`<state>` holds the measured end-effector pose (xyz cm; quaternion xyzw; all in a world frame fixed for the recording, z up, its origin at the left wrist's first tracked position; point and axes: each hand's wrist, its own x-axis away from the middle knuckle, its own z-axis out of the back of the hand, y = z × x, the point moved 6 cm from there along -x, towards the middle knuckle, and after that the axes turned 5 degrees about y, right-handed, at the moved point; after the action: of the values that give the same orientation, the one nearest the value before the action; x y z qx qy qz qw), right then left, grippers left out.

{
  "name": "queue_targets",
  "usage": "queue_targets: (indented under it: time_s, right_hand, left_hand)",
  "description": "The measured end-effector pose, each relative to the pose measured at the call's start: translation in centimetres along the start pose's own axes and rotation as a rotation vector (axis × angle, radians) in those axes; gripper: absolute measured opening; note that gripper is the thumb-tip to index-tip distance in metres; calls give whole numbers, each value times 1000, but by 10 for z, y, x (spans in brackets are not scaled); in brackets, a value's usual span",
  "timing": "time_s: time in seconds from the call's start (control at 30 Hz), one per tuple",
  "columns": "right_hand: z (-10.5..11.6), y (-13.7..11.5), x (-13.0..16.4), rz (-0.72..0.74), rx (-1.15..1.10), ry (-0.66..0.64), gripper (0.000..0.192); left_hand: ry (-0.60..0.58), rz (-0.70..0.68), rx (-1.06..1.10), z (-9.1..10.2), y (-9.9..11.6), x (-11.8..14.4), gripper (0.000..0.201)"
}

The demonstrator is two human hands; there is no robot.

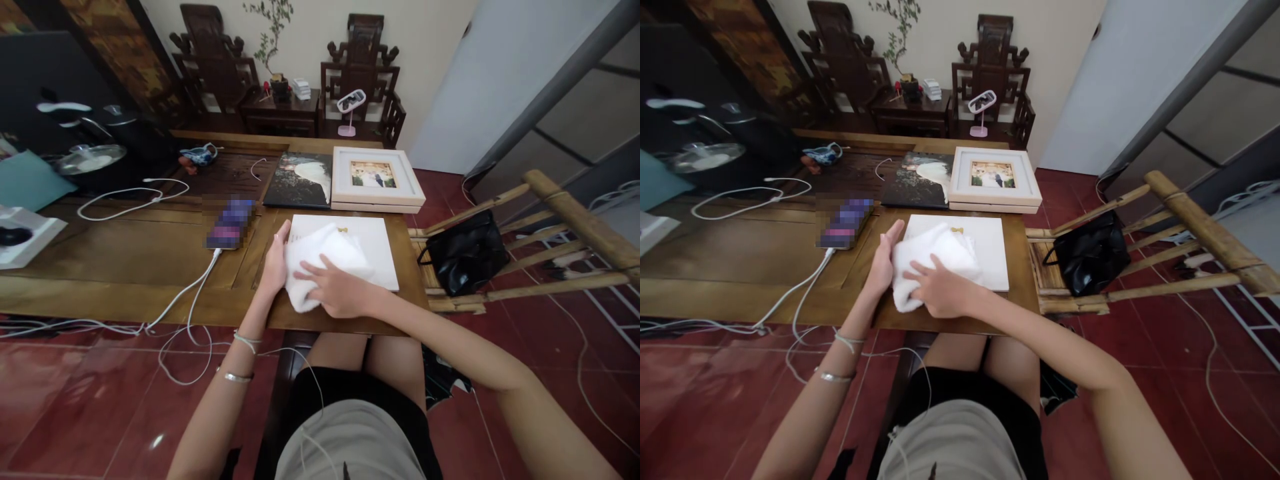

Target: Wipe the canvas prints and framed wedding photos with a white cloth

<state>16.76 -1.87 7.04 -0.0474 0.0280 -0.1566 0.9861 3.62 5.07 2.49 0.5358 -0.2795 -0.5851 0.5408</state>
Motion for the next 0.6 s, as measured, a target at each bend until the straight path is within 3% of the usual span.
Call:
queue_targets:
  time_s: [0.1, 0.2, 0.3, 0.4, 0.5, 0.6]
  right_hand:
    - [11, 0, 26, -34, -93, -20, 37]
    - [19, 32, 38, -212, -118, 14, 43]
    - [22, 72, 34, -385, -99, 77, 46]
    - [19, 94, 16, -465, -65, 118, 48]
    - [9, 88, 2, -489, 13, 89, 49]
    - [-1, 54, 5, -431, 41, 35, 46]
  left_hand:
    - [-86, -36, -118, -6, 4, 4, 60]
    - [-175, -86, -237, -13, 7, 7, 57]
    - [-210, -136, -325, -16, 5, 8, 55]
    - [-217, -191, -364, -18, 0, 7, 52]
    - [-220, -228, -366, -19, -3, 6, 47]
    - [-211, -240, -359, -19, -5, 6, 44]
